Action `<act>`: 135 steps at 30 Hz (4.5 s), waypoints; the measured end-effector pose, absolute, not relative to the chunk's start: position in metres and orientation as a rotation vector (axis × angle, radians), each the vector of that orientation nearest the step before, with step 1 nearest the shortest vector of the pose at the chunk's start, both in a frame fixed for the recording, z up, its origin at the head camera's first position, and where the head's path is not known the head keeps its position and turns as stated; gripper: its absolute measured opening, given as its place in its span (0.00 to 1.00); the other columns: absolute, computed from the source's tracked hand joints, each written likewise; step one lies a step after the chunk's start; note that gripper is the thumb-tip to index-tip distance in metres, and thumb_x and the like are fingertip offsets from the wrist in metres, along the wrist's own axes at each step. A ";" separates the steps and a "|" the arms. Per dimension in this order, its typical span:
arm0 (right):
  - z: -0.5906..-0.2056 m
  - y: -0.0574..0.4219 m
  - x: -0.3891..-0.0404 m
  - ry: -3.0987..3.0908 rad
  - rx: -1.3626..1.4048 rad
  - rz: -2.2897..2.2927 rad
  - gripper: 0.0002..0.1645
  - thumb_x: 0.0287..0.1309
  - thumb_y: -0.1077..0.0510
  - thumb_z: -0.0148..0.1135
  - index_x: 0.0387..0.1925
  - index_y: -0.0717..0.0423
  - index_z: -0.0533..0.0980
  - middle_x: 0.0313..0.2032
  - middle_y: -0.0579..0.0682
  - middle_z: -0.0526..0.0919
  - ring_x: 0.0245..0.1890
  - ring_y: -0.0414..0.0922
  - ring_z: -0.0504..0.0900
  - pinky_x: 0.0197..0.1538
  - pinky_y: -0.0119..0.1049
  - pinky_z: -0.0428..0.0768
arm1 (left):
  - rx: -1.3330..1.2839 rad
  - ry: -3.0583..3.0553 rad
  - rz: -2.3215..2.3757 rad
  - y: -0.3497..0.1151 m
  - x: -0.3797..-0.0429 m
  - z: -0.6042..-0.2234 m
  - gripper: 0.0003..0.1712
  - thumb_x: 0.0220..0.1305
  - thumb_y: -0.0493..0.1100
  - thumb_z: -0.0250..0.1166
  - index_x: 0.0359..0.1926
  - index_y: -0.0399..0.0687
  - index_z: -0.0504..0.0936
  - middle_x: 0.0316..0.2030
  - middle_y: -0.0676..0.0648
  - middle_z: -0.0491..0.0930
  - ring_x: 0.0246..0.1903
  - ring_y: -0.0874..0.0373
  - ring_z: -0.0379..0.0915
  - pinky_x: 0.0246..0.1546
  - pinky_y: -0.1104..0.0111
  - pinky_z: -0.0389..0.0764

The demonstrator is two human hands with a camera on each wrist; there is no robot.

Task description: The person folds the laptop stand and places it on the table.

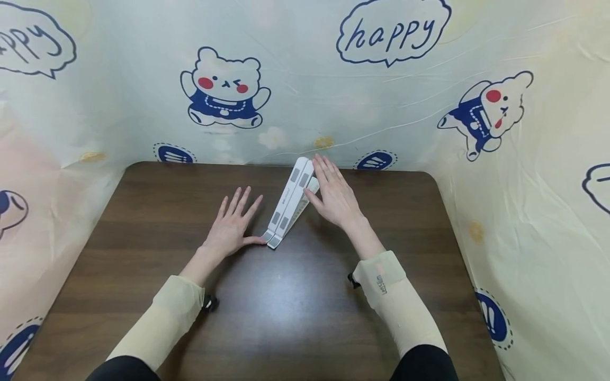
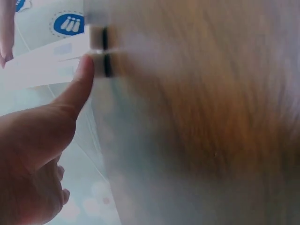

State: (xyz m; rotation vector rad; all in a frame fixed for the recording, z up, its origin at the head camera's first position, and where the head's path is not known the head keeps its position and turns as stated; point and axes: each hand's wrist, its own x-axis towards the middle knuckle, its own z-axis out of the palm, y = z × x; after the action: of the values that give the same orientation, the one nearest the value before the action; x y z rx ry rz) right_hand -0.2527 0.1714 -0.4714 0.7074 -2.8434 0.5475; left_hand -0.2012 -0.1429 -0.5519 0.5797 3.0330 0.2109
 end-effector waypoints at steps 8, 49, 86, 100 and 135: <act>-0.473 0.167 -0.257 -2.822 0.724 0.554 0.50 0.80 0.43 0.62 0.86 0.65 0.55 0.87 0.63 0.56 0.89 0.61 0.55 0.91 0.54 0.54 | 0.545 2.999 0.245 -0.131 -0.185 -0.555 0.67 0.69 0.78 0.65 0.91 0.54 0.41 0.91 0.40 0.33 0.91 0.40 0.28 0.91 0.39 0.39; -0.471 0.179 -0.249 -2.858 0.698 0.728 0.48 0.81 0.46 0.59 0.88 0.60 0.52 0.89 0.60 0.54 0.90 0.60 0.49 0.92 0.55 0.50 | 0.677 3.040 0.219 -0.114 -0.174 -0.553 0.58 0.68 0.71 0.72 0.88 0.53 0.59 0.89 0.36 0.49 0.90 0.37 0.41 0.90 0.40 0.48; -0.466 0.193 -0.219 -2.907 0.688 0.705 0.51 0.81 0.43 0.60 0.89 0.60 0.49 0.90 0.58 0.50 0.91 0.55 0.48 0.92 0.51 0.50 | 0.724 2.969 0.222 -0.139 -0.202 -0.538 0.57 0.65 0.67 0.76 0.88 0.63 0.60 0.90 0.38 0.45 0.90 0.36 0.34 0.90 0.39 0.41; -0.465 0.191 -0.208 -2.898 0.697 0.727 0.52 0.80 0.45 0.63 0.88 0.64 0.50 0.89 0.60 0.50 0.91 0.56 0.48 0.92 0.52 0.51 | 0.672 2.960 0.243 -0.147 -0.211 -0.535 0.61 0.65 0.64 0.78 0.89 0.52 0.56 0.90 0.39 0.48 0.90 0.36 0.37 0.90 0.40 0.43; -0.476 0.199 -0.189 -2.917 0.665 0.851 0.54 0.79 0.45 0.65 0.90 0.54 0.47 0.90 0.54 0.50 0.91 0.54 0.48 0.91 0.56 0.53 | 0.541 2.964 0.215 -0.160 -0.217 -0.549 0.42 0.83 0.57 0.61 0.87 0.46 0.60 0.88 0.39 0.56 0.89 0.36 0.42 0.90 0.40 0.47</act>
State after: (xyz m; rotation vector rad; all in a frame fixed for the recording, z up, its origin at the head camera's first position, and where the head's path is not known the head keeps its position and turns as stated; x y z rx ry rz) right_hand -0.1891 0.1991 -0.4759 0.6650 -2.9168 0.8514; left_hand -0.2169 -0.1600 -0.5488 0.5414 2.9643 0.2154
